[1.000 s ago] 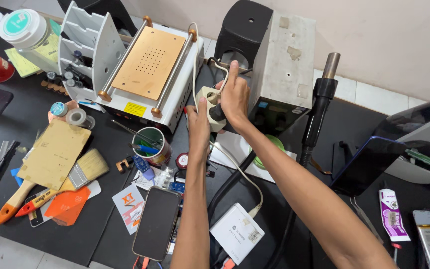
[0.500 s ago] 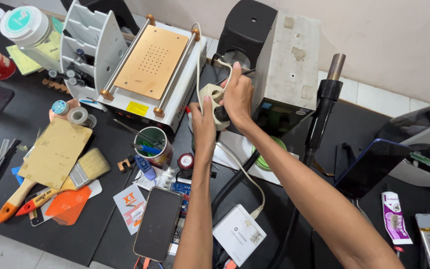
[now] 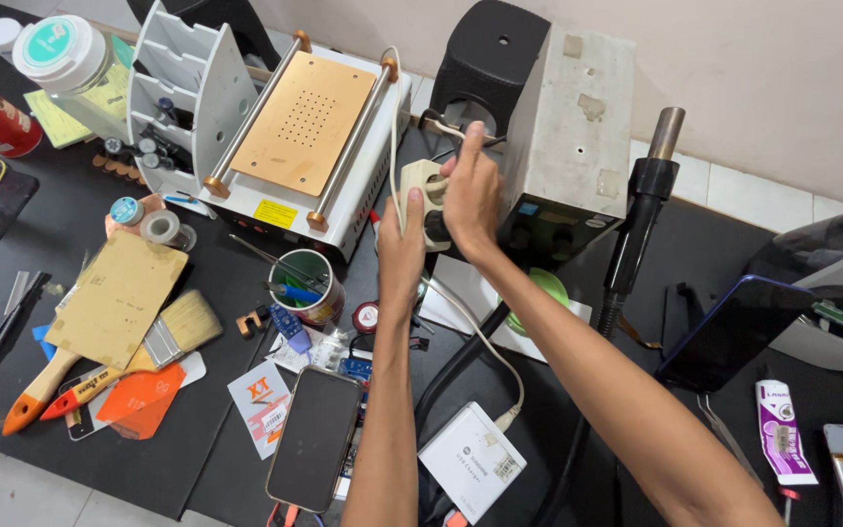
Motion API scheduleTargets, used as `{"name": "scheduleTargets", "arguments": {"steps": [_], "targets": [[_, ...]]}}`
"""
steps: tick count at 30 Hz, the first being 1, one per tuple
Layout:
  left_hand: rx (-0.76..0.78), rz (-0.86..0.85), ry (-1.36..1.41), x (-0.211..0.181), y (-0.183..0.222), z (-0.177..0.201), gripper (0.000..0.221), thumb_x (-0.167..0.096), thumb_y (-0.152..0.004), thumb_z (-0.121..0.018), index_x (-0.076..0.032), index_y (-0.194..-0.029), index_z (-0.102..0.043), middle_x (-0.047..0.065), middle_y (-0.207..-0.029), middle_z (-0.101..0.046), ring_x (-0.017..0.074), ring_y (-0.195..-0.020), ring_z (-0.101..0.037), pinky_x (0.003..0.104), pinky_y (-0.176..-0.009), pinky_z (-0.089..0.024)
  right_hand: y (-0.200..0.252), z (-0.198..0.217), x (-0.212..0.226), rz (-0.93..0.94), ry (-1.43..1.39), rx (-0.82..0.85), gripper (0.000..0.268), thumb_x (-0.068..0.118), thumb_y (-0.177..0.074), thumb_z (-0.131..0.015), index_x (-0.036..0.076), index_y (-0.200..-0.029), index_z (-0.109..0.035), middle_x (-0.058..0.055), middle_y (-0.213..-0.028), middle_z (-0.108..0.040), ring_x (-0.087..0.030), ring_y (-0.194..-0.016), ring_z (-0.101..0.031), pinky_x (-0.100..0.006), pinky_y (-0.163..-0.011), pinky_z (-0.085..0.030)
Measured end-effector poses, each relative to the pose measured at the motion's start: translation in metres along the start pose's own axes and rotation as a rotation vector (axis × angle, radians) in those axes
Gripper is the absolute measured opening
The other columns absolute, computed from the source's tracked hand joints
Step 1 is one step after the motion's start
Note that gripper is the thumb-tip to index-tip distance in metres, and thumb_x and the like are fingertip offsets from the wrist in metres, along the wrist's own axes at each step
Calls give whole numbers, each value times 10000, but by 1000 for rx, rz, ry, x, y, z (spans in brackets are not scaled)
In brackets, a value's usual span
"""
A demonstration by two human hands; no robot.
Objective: The person uses a screwdriver to remove screws from a pink smartphone case. They then plug in a power strip and use a heat gun to warm the edges of a black smartphone. Finally, they use a prying tool to separate the screen from the phone's frame.
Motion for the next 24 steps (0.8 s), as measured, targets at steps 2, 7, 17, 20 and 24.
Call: {"name": "scheduleTargets", "arguments": {"steps": [2, 7, 17, 20, 24], "targets": [[-13, -32, -1, -2, 0, 1, 436, -379, -1055, -498, 17, -1162, -645, 170, -1009, -744, 205, -898, -679, 352, -833, -534, 3, -2, 4, 23, -1, 4, 823, 584, -1044, -158, 12, -682, -626, -158, -580, -615, -355, -625, -655, -502, -701, -503], [-40, -104, -57, -9, 0, 3, 424, -376, -1056, -520, 19, -1160, -636, 194, -1023, -750, 255, -903, -707, 368, -850, -534, 4, -2, 23, 348, 57, -88, 842, 562, -1099, -173, -36, -715, -624, -274, -681, -596, -470, -785, -595, -562, -793, -459], [-63, -235, -93, -32, 8, -1, 369, -288, -1024, -618, 1, -1253, -615, 189, -1123, -727, 250, -1027, -689, 350, -912, -519, -11, -21, -38, -37, -59, 17, 815, 644, -1036, -157, 36, -749, -618, -165, -674, -625, -394, -755, -631, -545, -792, -467], [70, -81, 121, -10, 2, -5, 390, -255, -997, -657, 14, -1277, -619, 141, -1128, -729, 200, -1018, -677, 315, -901, -521, -14, -33, -60, -243, -340, 117, 785, 735, -1016, -233, 69, -747, -548, -87, -729, -573, -259, -742, -608, -471, -758, -497], [150, -38, 321, 1, -2, -12, 460, -188, -957, -701, 15, -1348, -568, 101, -1173, -689, 154, -1037, -637, 284, -898, -510, -19, -52, -59, -455, -837, 322, 682, 810, -907, -381, 151, -852, -546, -46, -808, -619, -182, -757, -642, -378, -769, -539]]}}
Point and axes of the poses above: each hand's wrist, its own y-axis away from the middle knuckle, its own z-axis out of the back of the hand, x = y × z, the point moved 9 cm from there along -y, towards the middle knuckle
